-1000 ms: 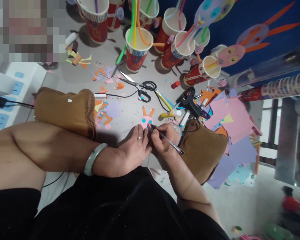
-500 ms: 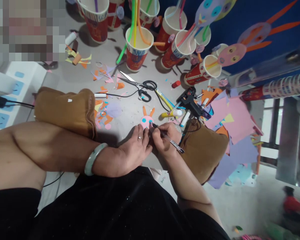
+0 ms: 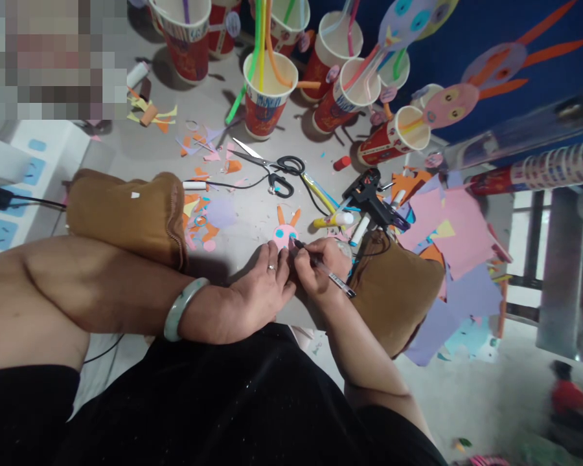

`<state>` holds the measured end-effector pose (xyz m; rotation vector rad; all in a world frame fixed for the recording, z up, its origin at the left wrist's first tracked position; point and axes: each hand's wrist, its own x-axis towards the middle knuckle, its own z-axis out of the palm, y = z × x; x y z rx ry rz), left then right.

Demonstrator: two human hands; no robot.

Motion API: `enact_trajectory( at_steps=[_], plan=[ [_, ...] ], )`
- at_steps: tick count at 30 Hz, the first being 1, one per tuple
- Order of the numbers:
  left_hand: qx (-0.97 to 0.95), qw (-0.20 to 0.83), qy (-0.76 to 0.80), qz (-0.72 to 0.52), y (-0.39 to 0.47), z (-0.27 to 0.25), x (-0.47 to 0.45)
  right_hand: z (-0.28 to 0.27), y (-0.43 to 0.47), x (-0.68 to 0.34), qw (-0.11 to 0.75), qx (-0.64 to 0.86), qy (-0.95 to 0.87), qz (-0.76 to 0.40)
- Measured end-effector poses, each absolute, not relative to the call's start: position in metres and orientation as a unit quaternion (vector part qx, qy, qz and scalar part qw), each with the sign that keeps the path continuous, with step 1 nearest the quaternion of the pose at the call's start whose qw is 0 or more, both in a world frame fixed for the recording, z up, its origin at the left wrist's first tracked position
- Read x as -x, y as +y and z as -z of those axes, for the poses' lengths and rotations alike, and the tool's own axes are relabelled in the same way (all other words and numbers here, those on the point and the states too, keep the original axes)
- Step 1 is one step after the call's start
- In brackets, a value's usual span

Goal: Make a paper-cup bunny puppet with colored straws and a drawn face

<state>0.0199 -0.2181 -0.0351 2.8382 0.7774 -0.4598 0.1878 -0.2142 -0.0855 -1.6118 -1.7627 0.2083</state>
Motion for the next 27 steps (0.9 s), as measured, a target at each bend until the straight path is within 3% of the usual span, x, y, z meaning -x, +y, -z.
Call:
enact_trajectory(
  at_steps=[11,27],
  plan=[
    [-0.944,0.129,0.259,0.162,-0.212,0.030,-0.021,0.086,-0.215,-0.189,0.363,0.628,-0.681,-0.105],
    [-0.946,0.109,0.257,0.167,-0.215,0.034,-0.020,0.072,-0.212,-0.188,0.367,0.634,-0.674,-0.097]
  ],
)
